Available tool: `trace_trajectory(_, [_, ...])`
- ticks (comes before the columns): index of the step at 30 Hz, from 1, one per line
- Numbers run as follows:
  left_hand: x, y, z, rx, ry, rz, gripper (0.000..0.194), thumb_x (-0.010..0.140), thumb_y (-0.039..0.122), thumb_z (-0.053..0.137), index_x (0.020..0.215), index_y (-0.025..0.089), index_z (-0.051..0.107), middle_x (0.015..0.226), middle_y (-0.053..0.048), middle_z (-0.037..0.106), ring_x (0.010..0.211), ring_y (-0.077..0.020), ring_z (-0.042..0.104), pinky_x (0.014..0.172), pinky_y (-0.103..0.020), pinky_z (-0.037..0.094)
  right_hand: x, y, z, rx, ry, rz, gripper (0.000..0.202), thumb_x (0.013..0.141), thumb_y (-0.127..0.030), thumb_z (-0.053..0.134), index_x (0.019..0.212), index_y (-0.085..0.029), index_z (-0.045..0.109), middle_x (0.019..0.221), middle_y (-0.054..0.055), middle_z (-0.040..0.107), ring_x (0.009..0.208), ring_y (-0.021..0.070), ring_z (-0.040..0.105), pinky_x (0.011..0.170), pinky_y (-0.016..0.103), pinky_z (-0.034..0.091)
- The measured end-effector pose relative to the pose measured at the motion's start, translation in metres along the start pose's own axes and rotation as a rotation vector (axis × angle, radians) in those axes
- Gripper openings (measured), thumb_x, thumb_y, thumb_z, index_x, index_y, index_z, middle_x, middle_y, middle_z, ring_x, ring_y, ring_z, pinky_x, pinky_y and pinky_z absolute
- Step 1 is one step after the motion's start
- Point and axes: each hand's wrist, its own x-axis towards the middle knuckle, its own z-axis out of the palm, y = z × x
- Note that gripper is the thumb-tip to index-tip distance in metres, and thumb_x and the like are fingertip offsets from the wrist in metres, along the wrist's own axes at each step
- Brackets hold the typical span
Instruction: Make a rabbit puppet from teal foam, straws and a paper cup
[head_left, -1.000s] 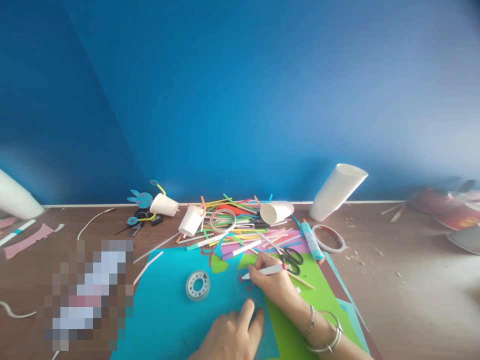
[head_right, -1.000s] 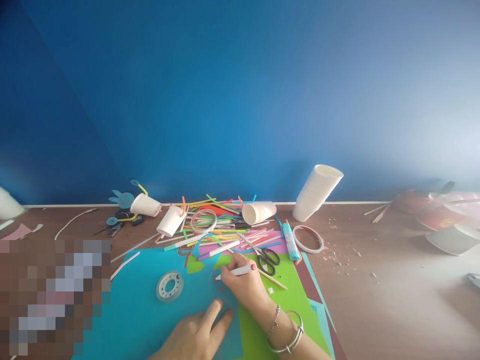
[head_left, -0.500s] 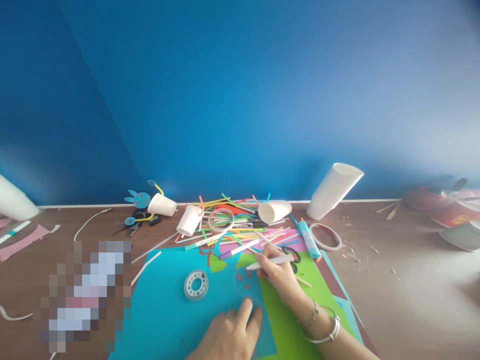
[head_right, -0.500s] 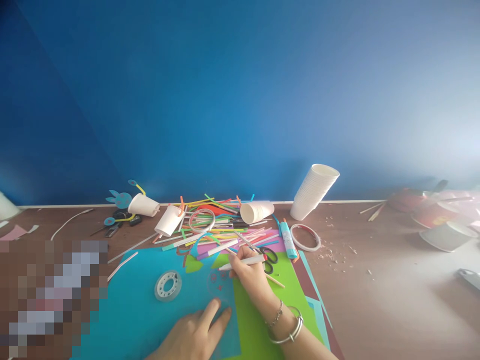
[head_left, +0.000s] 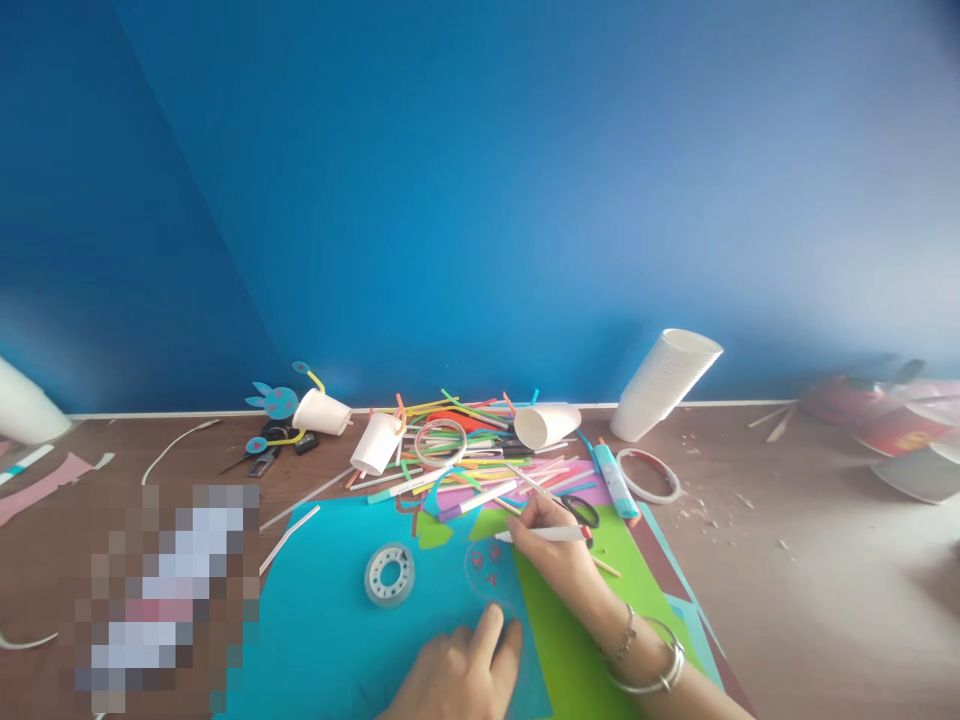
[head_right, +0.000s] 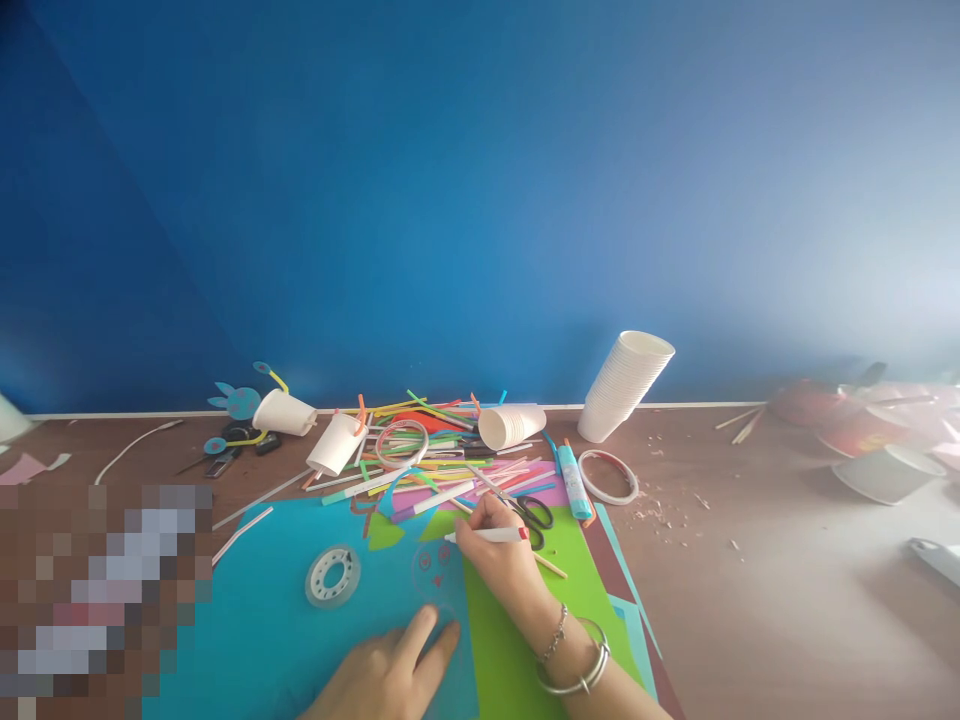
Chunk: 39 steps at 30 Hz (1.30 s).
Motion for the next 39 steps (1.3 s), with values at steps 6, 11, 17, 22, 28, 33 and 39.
trace_trajectory(6, [0.0, -0.0012, -0.0004, -0.005, -0.01, 0.005, 0.035, 0.088, 0.018, 0.046, 0.123, 0.016, 0.051, 0.105, -0.011, 0.063, 0.052, -0.013, 0.064, 0.041, -0.022, 0.052, 0.0019, 0.0057, 0.0024, -0.068, 0.02, 0.011, 0.025, 0.071, -0.025, 0.054, 0.053, -0.023, 0.036, 0.047, -0.007, 0.039, 0.046, 0.0099, 0.035, 0.046, 0.023, 0.031])
trace_trajectory(11, [0.0004, -0.0009, 0.0006, -0.006, -0.014, -0.003, 0.035, 0.089, 0.019, 0.046, 0.123, 0.017, 0.051, 0.103, -0.01, 0.063, 0.051, -0.0122, 0.063, 0.041, -0.021, 0.051, 0.0021, 0.007, 0.0037, -0.076, 0.004, 0.025, 0.024, 0.07, -0.025, 0.055, 0.053, -0.022, 0.038, 0.046, -0.007, 0.04, 0.046, 0.0098, 0.035, 0.044, 0.022, 0.031])
trace_trajectory(17, [0.0002, -0.0012, 0.0021, -0.002, 0.017, 0.005, 0.033, 0.088, 0.017, 0.047, 0.121, 0.017, 0.052, 0.106, -0.01, 0.063, 0.052, -0.0128, 0.064, 0.04, -0.022, 0.052, 0.0011, 0.0034, 0.0038, -0.108, -0.004, 0.01, 0.024, 0.069, -0.025, 0.055, 0.053, -0.022, 0.037, 0.046, -0.008, 0.041, 0.047, 0.0098, 0.037, 0.046, 0.022, 0.032])
trace_trajectory(22, [0.0001, -0.0011, 0.0034, -0.001, 0.025, -0.004, 0.033, 0.088, 0.016, 0.047, 0.12, 0.017, 0.053, 0.104, -0.009, 0.064, 0.05, -0.012, 0.063, 0.039, -0.02, 0.051, 0.0007, 0.0025, 0.0043, -0.134, -0.007, 0.016, 0.024, 0.069, -0.024, 0.055, 0.052, -0.022, 0.038, 0.047, -0.007, 0.041, 0.048, 0.01, 0.038, 0.048, 0.022, 0.032])
trace_trajectory(28, [0.0008, -0.0011, 0.0014, -0.009, 0.004, -0.009, 0.033, 0.089, 0.015, 0.043, 0.121, 0.017, 0.052, 0.106, -0.01, 0.064, 0.051, -0.0128, 0.064, 0.04, -0.021, 0.052, 0.001, 0.0032, 0.0041, -0.052, 0.016, 0.016, 0.026, 0.072, -0.027, 0.057, 0.054, -0.022, 0.038, 0.047, -0.007, 0.041, 0.047, 0.0099, 0.036, 0.046, 0.022, 0.032])
trace_trajectory(33, [0.0013, -0.0007, 0.0005, -0.014, -0.003, -0.001, 0.033, 0.088, 0.016, 0.045, 0.121, 0.016, 0.052, 0.106, -0.009, 0.064, 0.053, -0.014, 0.065, 0.04, -0.022, 0.052, 0.0003, 0.0062, 0.0028, 0.011, 0.04, 0.007, 0.027, 0.073, -0.029, 0.056, 0.054, -0.022, 0.037, 0.048, -0.006, 0.042, 0.048, 0.0101, 0.035, 0.045, 0.022, 0.032])
trace_trajectory(39, [0.0006, -0.0004, 0.0013, -0.009, 0.011, -0.01, 0.032, 0.088, 0.018, 0.047, 0.12, 0.017, 0.053, 0.105, -0.008, 0.065, 0.051, -0.0131, 0.064, 0.04, -0.022, 0.051, -0.0004, 0.0041, 0.0039, -0.118, 0.02, 0.014, 0.024, 0.071, -0.025, 0.053, 0.053, -0.023, 0.036, 0.048, -0.007, 0.04, 0.048, 0.0107, 0.037, 0.047, 0.023, 0.032])
